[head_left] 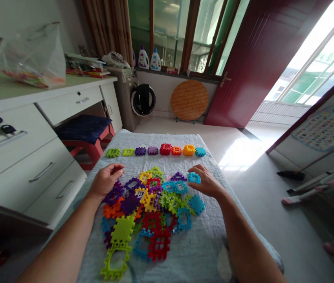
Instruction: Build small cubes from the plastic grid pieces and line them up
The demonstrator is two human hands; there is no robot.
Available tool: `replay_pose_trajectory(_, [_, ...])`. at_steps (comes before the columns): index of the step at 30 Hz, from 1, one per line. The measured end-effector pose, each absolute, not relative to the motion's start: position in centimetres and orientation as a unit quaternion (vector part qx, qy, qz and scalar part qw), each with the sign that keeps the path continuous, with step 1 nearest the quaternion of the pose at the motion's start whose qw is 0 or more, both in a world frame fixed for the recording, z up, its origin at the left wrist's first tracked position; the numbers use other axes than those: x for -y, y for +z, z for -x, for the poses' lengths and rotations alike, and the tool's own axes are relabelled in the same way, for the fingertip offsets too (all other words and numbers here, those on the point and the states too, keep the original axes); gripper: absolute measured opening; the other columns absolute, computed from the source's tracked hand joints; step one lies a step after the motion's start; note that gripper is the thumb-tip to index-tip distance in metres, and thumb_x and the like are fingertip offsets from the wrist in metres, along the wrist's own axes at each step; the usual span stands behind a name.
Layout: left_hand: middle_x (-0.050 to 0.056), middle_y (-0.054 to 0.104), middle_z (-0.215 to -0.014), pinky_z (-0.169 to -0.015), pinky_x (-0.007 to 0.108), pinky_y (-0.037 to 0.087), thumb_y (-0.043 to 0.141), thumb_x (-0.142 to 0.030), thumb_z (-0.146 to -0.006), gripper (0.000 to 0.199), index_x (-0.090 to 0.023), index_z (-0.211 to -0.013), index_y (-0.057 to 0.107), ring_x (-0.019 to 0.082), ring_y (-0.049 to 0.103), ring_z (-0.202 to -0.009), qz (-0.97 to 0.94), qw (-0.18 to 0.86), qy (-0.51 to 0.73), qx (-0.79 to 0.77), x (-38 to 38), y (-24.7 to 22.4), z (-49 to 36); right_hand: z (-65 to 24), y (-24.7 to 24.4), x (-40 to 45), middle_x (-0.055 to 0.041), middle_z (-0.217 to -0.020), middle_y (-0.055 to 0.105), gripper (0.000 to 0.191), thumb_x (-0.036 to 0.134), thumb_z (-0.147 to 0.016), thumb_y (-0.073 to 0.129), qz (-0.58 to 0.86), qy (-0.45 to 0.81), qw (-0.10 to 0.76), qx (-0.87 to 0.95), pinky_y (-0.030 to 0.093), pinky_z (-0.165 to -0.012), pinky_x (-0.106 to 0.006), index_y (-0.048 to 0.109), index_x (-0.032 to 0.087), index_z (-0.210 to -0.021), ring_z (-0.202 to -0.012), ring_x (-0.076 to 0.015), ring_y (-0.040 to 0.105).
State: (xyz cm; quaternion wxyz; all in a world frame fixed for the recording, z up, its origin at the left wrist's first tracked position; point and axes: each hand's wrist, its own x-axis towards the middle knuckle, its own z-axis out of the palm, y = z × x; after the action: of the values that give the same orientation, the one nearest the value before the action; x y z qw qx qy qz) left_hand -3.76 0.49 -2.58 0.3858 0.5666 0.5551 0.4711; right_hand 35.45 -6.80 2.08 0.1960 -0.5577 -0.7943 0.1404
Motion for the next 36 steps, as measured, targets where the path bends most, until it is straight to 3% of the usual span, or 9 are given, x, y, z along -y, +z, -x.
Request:
replay_pose_trajectory(7, [0.003,0.068,-0.08,-0.069,0.028,0.047,0.067,-0.041,-0.066,0.037,-0.016,-0.092,0.064,0.018,0.062,-0.072,-0.574,0.381,0.463,-0.558,-0.4,-2.4,3.7,-32.8,2.5,7.3,-0.0066,-0.106,0.059,0.039,0.02,-0.068,0.072,0.467,0.199,0.144,0.849,0.042,-0.092,-0.039,0.063,0.021,-0.106,-0.099,-0.0215,0.054])
replay_pose_trajectory(10, [0.003,0.068,-0.079,-0.069,0.028,0.048,0.067,-0.041,-0.066,0.037,-0.016,-0.091,0.065,0.018,0.062,-0.072,-0.573,0.38,0.463,-0.559,-0.4,-2.4,3.7,-32.5,2.4,7.1,-0.0052,-0.098,0.062,0.024,0.014,-0.072,0.065,0.463,0.195,0.186,0.844,0.043,-0.088,-0.035,0.066,0.02,-0.095,-0.092,-0.0187,0.057])
replay_pose_trajectory(14, [0.003,0.068,-0.079,-0.069,0.028,0.048,0.067,-0.041,-0.066,0.036,-0.016,-0.091,0.065,0.018,0.062,-0.071,-0.574,0.377,0.464,-0.56,-0.5,-2.5,3.7,-32.6,2.3,6.8,-0.0013,-0.078,0.062,0.016,0.014,-0.078,0.054,0.514,0.188,0.267,0.793,0.043,-0.069,-0.026,0.066,0.018,-0.088,-0.069,-0.0125,0.055])
replay_pose_trajectory(19, [0.002,0.068,-0.079,-0.069,0.027,0.048,0.067,-0.04,-0.066,0.036,-0.016,-0.092,0.065,0.017,0.062,-0.071,-0.576,0.376,0.464,-0.558,-0.6,-2.7,3.9,-32.9,1.3,6.3,0.0041,-0.062,0.055,0.021,0.02,-0.082,0.052,0.588,0.191,0.317,0.719,0.038,-0.058,-0.024,0.063,0.017,-0.099,-0.055,-0.0101,0.048])
replay_pose_trajectory(21, [0.002,0.068,-0.078,-0.069,0.027,0.048,0.067,-0.041,-0.067,0.036,-0.016,-0.092,0.065,0.017,0.062,-0.071,-0.577,0.376,0.461,-0.56,-0.6,-2.7,3.9,-33.0,0.9,6.1,0.0016,-0.07,0.059,0.024,0.021,-0.083,0.051,0.603,0.171,0.312,0.714,0.041,-0.063,-0.025,0.061,0.017,-0.104,-0.061,-0.0115,0.051])
replay_pose_trajectory(24, [0.003,0.068,-0.079,-0.069,0.028,0.048,0.066,-0.041,-0.067,0.036,-0.016,-0.093,0.065,0.017,0.062,-0.072,-0.577,0.376,0.461,-0.559,-0.5,-2.5,3.8,-33.0,0.8,6.3,-0.0068,-0.096,0.061,0.027,0.032,-0.084,0.056,0.616,0.103,0.282,0.728,0.044,-0.08,-0.032,0.062,0.018,-0.106,-0.087,-0.0189,0.057])
replay_pose_trajectory(27, [0.002,0.067,-0.077,-0.068,0.027,0.048,0.066,-0.04,-0.067,0.035,-0.016,-0.092,0.065,0.017,0.061,-0.071,-0.576,0.376,0.461,-0.561,-0.4,-2.5,3.7,-32.6,0.9,6.6,-0.0109,-0.106,0.059,0.055,0.054,-0.075,0.065,0.62,0.064,0.231,0.747,0.041,-0.09,-0.041,0.058,0.019,-0.117,-0.101,-0.027,0.052])
replay_pose_trajectory(30, [0.001,0.067,-0.077,-0.067,0.027,0.047,0.066,-0.04,-0.067,0.034,-0.016,-0.092,0.065,0.016,0.061,-0.07,-0.578,0.373,0.459,-0.562,-0.5,-2.5,3.7,-32.3,0.6,6.7,-0.0117,-0.11,0.059,0.074,0.058,-0.065,0.072,0.623,0.053,0.2,0.754,0.041,-0.09,-0.043,0.052,0.02,-0.125,-0.102,-0.0291,0.051])
replay_pose_trajectory(36, [0.002,0.067,-0.078,-0.067,0.027,0.047,0.066,-0.041,-0.068,0.035,-0.016,-0.093,0.065,0.017,0.061,-0.071,-0.586,0.371,0.454,-0.56,-0.7,-2.8,4.0,-32.5,-0.5,5.8,-0.0058,-0.093,0.064,0.03,0.032,-0.084,0.057,0.625,0.106,0.255,0.73,0.042,-0.086,-0.035,0.056,0.019,-0.112,-0.092,-0.0212,0.056])
